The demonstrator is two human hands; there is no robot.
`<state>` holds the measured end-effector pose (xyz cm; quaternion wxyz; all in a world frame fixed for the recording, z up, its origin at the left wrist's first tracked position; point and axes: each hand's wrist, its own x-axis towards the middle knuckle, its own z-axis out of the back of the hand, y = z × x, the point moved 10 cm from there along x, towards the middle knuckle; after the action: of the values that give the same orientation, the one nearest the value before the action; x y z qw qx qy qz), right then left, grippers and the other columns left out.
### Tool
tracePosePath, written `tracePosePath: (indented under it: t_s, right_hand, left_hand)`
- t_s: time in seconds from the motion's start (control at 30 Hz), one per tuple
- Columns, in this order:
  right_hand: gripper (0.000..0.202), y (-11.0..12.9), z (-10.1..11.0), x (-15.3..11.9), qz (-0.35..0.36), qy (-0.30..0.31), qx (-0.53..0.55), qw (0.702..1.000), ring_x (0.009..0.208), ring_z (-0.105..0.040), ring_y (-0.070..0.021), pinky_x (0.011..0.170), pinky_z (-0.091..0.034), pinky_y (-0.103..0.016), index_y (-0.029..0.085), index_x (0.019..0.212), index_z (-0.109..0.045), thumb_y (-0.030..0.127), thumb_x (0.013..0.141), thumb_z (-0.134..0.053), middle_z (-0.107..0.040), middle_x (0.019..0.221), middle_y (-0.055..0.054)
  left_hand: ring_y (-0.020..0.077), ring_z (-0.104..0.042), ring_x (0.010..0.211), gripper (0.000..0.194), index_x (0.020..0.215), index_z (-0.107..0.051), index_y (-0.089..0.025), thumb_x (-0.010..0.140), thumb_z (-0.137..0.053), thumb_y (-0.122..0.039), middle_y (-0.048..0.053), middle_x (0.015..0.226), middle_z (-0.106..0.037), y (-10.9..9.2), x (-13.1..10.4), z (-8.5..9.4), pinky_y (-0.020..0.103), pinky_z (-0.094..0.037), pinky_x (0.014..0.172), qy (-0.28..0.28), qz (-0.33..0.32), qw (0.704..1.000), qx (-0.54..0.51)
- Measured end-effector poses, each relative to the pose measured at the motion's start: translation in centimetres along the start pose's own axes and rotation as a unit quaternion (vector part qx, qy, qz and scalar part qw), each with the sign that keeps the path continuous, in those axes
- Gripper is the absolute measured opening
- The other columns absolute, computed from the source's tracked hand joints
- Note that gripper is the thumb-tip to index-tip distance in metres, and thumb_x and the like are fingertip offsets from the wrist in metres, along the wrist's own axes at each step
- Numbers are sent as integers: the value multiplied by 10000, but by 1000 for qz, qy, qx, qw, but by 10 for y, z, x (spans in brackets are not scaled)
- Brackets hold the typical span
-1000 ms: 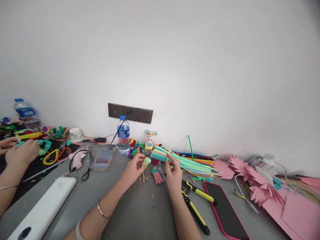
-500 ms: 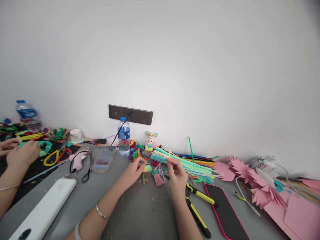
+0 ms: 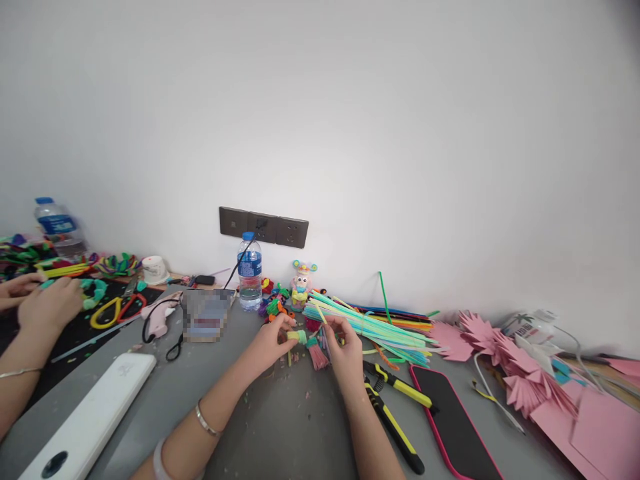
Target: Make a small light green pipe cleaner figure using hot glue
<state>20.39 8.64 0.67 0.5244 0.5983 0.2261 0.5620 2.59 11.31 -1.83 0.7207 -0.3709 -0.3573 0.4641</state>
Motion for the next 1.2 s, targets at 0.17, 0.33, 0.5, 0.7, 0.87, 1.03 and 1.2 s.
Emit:
tracePosePath:
  t_s: [0.17, 0.33, 0.5, 0.7, 0.87, 1.03, 1.2]
  right_hand:
    - [316, -4, 1, -1, -16, -5, 15, 1000, 646, -573, -191, 614, -456, -296, 155, 866, -638, 456, 813, -559, -647, 724, -43]
    - [321, -1, 1, -2, -23, -6, 24, 999, 507, -431, -132, 484, -358, -241, 162, 789, -603, 469, 847, -528, -479, 564, 33]
    - [336, -4, 0, -4, -15, 10, -15, 1000, 459, -413, -126, 448, -336, -230, 162, 1099, -565, 407, 887, -476, -468, 580, 53]
    - [253, -8, -9, -6, 18, 53, -106, 993, 681, -586, -197, 613, -453, -283, 175, 928, -651, 305, 882, -438, -629, 803, -63]
    - [299, -7, -17, -7, 35, 87, -134, 987, 810, -628, -235, 706, -480, -324, 186, 889, -710, 191, 853, -414, -645, 904, -100]
    - [287, -7, -21, -7, 48, 97, -109, 988, 863, -631, -238, 772, -480, -340, 187, 856, -702, 162, 839, -416, -657, 920, -99]
    - [236, -3, -17, -4, 44, 77, -52, 995, 892, -627, -245, 800, -487, -356, 184, 871, -679, 252, 863, -454, -676, 918, -104]
  left_hand:
    - [174, -607, 699, 186, 906, -557, -210, 801, -538, -362, 37, 869, -668, -6, -1, 4, 257, -446, 603, -7, 2, 1000, 7]
    - [155, -558, 561, 271, 769, -565, -190, 847, -472, -433, 10, 677, -628, -11, -3, 2, 241, -386, 525, 13, 10, 1000, 27]
    - [159, -551, 549, 303, 735, -577, -188, 851, -460, -443, 15, 641, -628, -11, -3, 6, 244, -363, 532, 2, 19, 999, 47]
    - [145, -490, 548, 358, 682, -548, -186, 862, -427, -471, -13, 581, -546, -12, -1, 21, 243, -322, 536, -57, 13, 996, 61]
    - [123, -416, 527, 401, 613, -504, -183, 868, -422, -481, -34, 540, -456, -9, 0, 38, 247, -273, 536, -110, 16, 991, 72]
    - [127, -418, 530, 429, 604, -529, -175, 860, -427, -504, -31, 531, -453, -8, 1, 41, 250, -270, 536, -89, 22, 993, 77]
    - [151, -518, 579, 385, 655, -532, -179, 838, -451, -508, -14, 593, -549, -3, 1, 28, 241, -348, 558, 2, 28, 999, 34]
